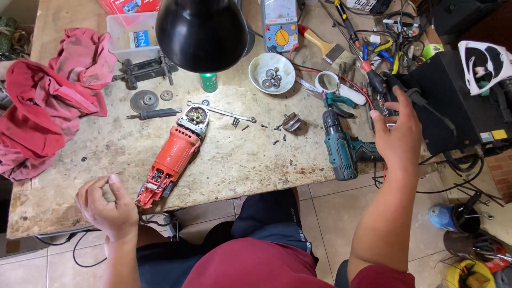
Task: Disassembling an electric angle grinder to inspect and repair internal components using a power drill and hand tools.
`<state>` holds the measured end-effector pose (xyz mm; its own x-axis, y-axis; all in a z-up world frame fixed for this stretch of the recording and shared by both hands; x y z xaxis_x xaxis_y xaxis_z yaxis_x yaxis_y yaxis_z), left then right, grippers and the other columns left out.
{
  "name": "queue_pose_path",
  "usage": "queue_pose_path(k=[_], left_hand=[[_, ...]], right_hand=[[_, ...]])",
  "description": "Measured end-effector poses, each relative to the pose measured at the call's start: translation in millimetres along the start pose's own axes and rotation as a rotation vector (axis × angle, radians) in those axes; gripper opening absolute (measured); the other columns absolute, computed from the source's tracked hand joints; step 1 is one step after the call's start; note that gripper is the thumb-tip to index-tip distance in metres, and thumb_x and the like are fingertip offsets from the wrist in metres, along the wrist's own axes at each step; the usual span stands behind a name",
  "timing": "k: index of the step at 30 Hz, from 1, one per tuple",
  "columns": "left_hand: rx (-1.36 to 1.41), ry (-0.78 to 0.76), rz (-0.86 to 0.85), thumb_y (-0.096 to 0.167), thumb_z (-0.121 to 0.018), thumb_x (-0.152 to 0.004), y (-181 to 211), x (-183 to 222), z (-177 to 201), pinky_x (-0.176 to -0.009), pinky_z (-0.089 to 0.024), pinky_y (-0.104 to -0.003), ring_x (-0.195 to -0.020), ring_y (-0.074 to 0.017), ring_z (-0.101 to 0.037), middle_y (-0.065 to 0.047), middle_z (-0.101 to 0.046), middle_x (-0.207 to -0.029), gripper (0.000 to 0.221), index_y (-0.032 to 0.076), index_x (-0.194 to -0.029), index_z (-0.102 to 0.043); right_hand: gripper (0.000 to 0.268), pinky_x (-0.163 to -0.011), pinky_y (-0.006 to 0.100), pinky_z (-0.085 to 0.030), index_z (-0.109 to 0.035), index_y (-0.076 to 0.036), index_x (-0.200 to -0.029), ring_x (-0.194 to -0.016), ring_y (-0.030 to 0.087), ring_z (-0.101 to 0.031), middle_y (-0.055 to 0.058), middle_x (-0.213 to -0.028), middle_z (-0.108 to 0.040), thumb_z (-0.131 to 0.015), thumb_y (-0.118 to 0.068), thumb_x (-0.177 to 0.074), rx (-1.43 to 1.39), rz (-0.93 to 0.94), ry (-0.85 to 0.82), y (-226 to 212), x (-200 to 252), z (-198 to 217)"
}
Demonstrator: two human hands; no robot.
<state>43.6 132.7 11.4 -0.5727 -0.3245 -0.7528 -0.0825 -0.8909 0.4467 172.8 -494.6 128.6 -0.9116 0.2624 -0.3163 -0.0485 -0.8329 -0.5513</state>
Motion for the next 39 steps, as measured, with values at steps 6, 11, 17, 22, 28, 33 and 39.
queue_pose_path(k=[6, 11, 17, 22, 28, 33, 39], left_hand=[[0.091, 0.029, 0.057, -0.008, -0.054, -0.106, 11, -7, 6, -0.087, -0.045, -0.046, -0.095, -0.0375, -0.061, -0.026, -0.064, -0.108, 0.035, -0.012, -0.14, -0.054], [0.197, -0.071, 0.128, 0.003, -0.064, -0.098, 15, -18, 3, -0.089, -0.051, -0.044, -0.096, -0.0351, -0.061, -0.021, -0.063, -0.109, 0.029, -0.008, -0.124, -0.061], [0.362, -0.265, 0.14, 0.026, -0.064, -0.096, 25, -15, 6, -0.099, -0.047, -0.041, -0.109, -0.0315, -0.061, -0.015, -0.066, -0.114, 0.032, 0.002, -0.117, -0.067], [0.36, -0.369, 0.09, 0.041, -0.079, -0.085, 43, -10, -6, -0.1, -0.049, -0.042, -0.114, -0.0308, -0.062, -0.013, -0.065, -0.119, 0.055, 0.004, -0.124, -0.063], [0.251, -0.351, 0.053, 0.042, -0.08, -0.085, 40, 1, -18, -0.095, -0.05, -0.041, -0.106, -0.0278, -0.069, -0.006, -0.074, -0.12, 0.051, 0.012, -0.125, -0.07], [0.214, -0.329, 0.046, 0.046, -0.08, -0.084, 40, 1, -18, -0.101, -0.048, -0.041, -0.108, -0.025, -0.07, -0.003, -0.075, -0.121, 0.051, 0.016, -0.124, -0.071], [0.181, -0.284, 0.009, 0.048, -0.085, -0.081, 44, 1, -14, -0.107, -0.048, -0.042, -0.106, -0.0204, -0.071, -0.002, -0.076, -0.113, 0.055, 0.018, -0.125, -0.072]], right_hand=[[0.028, -0.077, 0.057, -0.051, -0.075, -0.01, -0.12, -0.099, 0.042, -0.069, 0.016, -0.112, -0.076, -0.064, -0.029, -0.103, 0.17, 0.014, -0.146, 37, -66, -63], [0.026, -0.08, 0.053, -0.052, -0.08, -0.011, -0.111, -0.095, 0.044, -0.07, 0.016, -0.099, -0.078, -0.075, -0.033, -0.097, 0.384, 0.24, -0.102, 95, -161, -161], [0.034, -0.067, 0.061, -0.058, -0.082, -0.018, -0.118, -0.093, 0.049, -0.072, 0.019, -0.108, -0.078, -0.082, -0.02, -0.084, 0.52, 0.049, -0.088, 104, -185, -174], [0.025, -0.061, 0.06, -0.053, -0.07, -0.004, -0.114, -0.081, 0.054, -0.07, 0.027, -0.096, -0.073, -0.059, 0.0, -0.092, 0.422, 0.156, -0.087, 209, -205, -168], [0.041, -0.084, 0.056, -0.052, -0.072, 0.016, -0.136, -0.104, 0.054, -0.067, 0.038, -0.119, -0.072, -0.051, -0.001, -0.105, 0.411, 0.292, 0.028, 164, -135, -136], [0.034, -0.078, 0.059, -0.047, -0.07, 0.009, -0.144, -0.095, 0.057, -0.066, 0.036, -0.116, -0.073, -0.051, -0.01, -0.124, 0.248, 0.358, -0.022, 119, -114, -122], [0.032, -0.053, 0.026, -0.047, -0.06, -0.004, -0.145, -0.073, 0.016, -0.055, 0.011, -0.108, -0.068, -0.049, -0.008, -0.115, -0.235, -0.013, -0.406, -175, 88, -132]])
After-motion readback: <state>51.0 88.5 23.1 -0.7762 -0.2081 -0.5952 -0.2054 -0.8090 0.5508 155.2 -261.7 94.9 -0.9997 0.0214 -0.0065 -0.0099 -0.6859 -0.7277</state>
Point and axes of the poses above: each hand's wrist, its own x-axis away from the middle knuckle, its own z-axis out of the back of the hand, y = z × x, the point moved 10 cm from there along -x, towards the middle knuckle
